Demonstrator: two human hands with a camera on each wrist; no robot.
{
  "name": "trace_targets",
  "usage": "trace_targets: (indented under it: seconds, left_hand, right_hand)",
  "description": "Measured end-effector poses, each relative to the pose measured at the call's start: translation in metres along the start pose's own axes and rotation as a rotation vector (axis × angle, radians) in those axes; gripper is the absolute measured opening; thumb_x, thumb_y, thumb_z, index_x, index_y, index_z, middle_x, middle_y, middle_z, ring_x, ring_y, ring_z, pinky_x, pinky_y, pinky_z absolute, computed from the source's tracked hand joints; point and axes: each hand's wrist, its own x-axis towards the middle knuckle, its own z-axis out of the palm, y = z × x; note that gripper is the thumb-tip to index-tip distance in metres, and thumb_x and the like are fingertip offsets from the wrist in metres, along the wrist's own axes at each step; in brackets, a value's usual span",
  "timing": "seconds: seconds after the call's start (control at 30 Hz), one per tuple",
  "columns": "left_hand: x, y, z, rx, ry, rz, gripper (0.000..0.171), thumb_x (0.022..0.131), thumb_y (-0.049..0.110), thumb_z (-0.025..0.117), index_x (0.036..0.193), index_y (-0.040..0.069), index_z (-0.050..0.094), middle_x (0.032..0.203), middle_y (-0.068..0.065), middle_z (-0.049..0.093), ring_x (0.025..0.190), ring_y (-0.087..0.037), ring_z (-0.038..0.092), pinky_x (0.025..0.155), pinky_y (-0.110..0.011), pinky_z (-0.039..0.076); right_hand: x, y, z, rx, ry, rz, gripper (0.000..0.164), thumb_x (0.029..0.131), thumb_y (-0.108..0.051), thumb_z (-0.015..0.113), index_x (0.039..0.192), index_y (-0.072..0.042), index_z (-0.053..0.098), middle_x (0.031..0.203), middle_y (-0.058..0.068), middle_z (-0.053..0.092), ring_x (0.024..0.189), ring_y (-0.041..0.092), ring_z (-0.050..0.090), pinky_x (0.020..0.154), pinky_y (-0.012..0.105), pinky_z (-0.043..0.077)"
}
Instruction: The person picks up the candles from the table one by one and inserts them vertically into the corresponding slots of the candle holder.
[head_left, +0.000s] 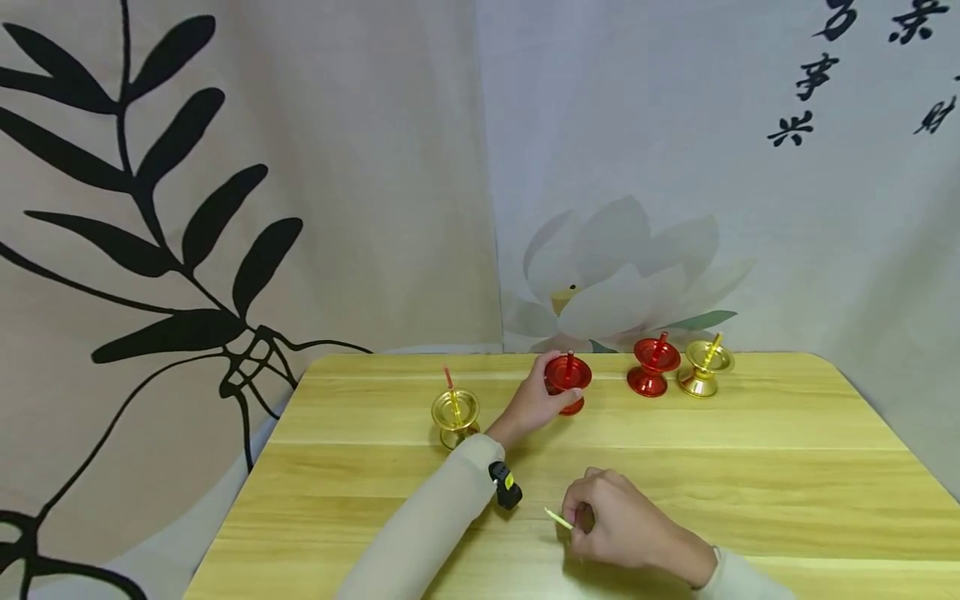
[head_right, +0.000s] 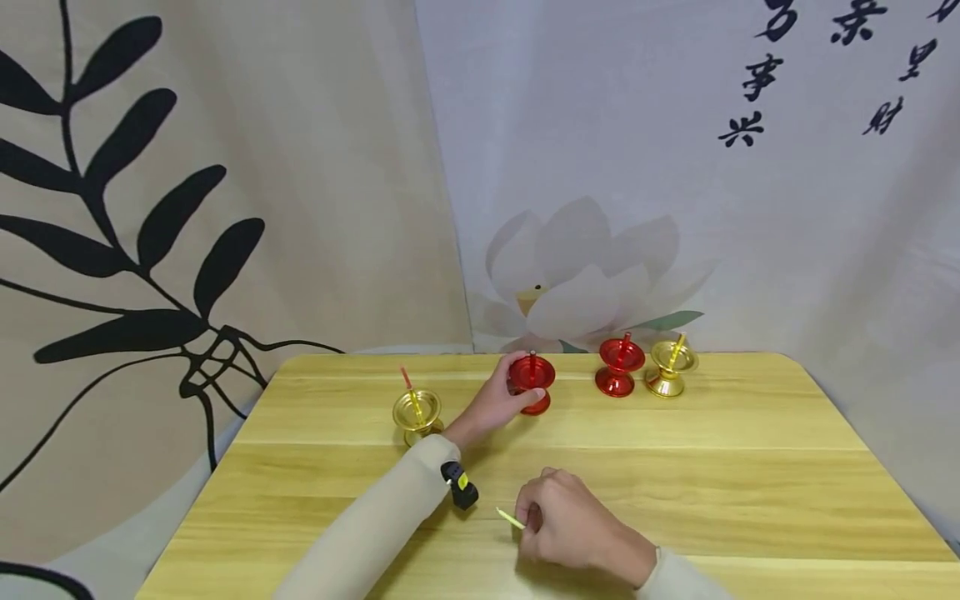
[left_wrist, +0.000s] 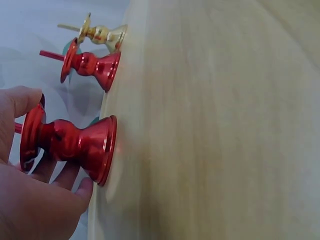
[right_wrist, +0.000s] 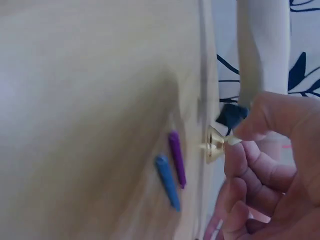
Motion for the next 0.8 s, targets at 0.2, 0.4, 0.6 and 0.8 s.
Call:
trace_targets:
  seconds: [0.2,0.4,0.6,0.8]
  left_hand:
    - [-0.011,-0.001,-0.005,-0.029,-0.004,0.008,0.077,0.105,0.025,0.077,0.168,0.009,0.035,0.157,-0.016,0.057,0.141,-0.032,0.058,0.116,-0.047,0.05]
    - [-0.023,-0.004,-0.01,-0.074,0.002,0.0,0.076,0.104,0.022,0.078,0.167,0.012,0.037,0.154,-0.015,0.059,0.14,-0.031,0.06,0.115,-0.047,0.05]
    - [-0.033,-0.004,-0.017,-0.114,-0.009,0.002,0.078,0.103,0.021,0.079,0.167,0.007,0.036,0.153,-0.017,0.059,0.139,-0.033,0.06,0.116,-0.05,0.049]
    - [-0.044,-0.003,-0.023,-0.117,-0.026,-0.014,0.077,0.104,0.021,0.077,0.168,0.008,0.036,0.153,-0.018,0.059,0.14,-0.032,0.06,0.117,-0.049,0.048]
  right_hand:
    - [0.01,0.005,-0.006,0.028,0.053,-0.026,0.027,0.073,-0.002,0.081,0.078,-0.024,0.067,0.075,-0.023,0.059,0.073,-0.002,0.058,0.067,0.022,0.052]
    - [0.021,0.014,-0.009,0.05,0.086,-0.06,0.019,0.076,-0.003,0.079,0.079,-0.02,0.071,0.076,-0.021,0.061,0.07,0.0,0.061,0.063,0.023,0.055]
    - [0.029,0.02,-0.013,0.089,0.132,-0.054,0.024,0.077,0.002,0.075,0.078,-0.021,0.069,0.073,-0.021,0.061,0.066,0.002,0.06,0.058,0.024,0.054]
    - [0.037,0.024,-0.016,0.117,0.196,-0.054,0.029,0.077,0.008,0.075,0.08,-0.02,0.067,0.074,-0.018,0.063,0.066,0.001,0.061,0.058,0.026,0.057]
